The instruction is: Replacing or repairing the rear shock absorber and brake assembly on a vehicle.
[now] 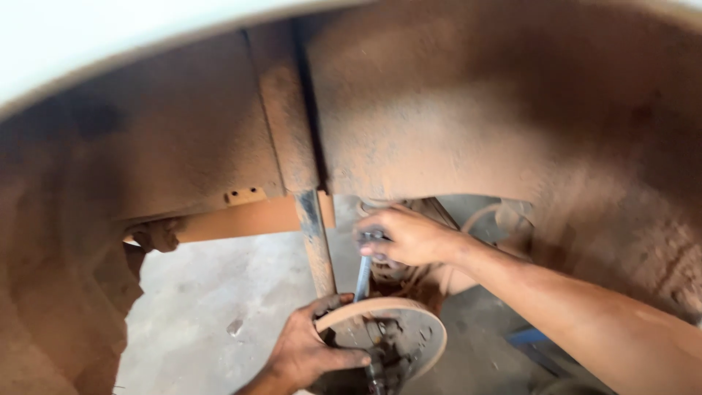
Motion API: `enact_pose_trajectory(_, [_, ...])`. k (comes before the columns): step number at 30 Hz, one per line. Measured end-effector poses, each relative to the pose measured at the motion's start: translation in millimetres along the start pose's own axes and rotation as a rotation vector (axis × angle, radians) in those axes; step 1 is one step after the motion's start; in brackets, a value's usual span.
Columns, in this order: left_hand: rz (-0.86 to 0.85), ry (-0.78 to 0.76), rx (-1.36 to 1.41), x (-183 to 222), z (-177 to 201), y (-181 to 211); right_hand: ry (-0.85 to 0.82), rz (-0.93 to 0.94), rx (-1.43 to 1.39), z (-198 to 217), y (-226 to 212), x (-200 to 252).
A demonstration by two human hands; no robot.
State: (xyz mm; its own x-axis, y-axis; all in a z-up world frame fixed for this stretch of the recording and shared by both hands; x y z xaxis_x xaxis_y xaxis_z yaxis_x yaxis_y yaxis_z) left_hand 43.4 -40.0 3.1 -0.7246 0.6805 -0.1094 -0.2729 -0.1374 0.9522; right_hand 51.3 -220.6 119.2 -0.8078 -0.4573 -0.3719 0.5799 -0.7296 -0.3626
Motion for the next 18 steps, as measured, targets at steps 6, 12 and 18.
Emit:
enact_pose_trajectory(6, [-0.078,-0.059,0.082,6,0,28,-0.107,-0.505,-0.169,5,-4,-4])
enact_pose_trajectory(12, [0.034,-0.058,-0.005,3,2,18,-0.161,-0.237,-0.072,-4,-25,-14])
enact_pose_trajectory(18, [0.016,-0.042,-0.027,1,3,10,-0.302,-0.284,0.044,-9,-22,-17])
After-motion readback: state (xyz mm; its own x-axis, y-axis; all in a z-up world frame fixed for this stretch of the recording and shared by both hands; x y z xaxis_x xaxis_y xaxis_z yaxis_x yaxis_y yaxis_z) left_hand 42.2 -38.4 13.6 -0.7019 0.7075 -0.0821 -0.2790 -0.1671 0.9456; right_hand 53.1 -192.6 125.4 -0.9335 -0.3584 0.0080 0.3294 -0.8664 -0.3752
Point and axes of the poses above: each hand's wrist, its own x-axis away from the middle knuckle, its own z-axis out of the back of the hand, y = z × x, the point moved 6 cm from there along -x, towards the middle knuckle, and after that the axes turned 6 degrees about -x, right-handed, at the moved point
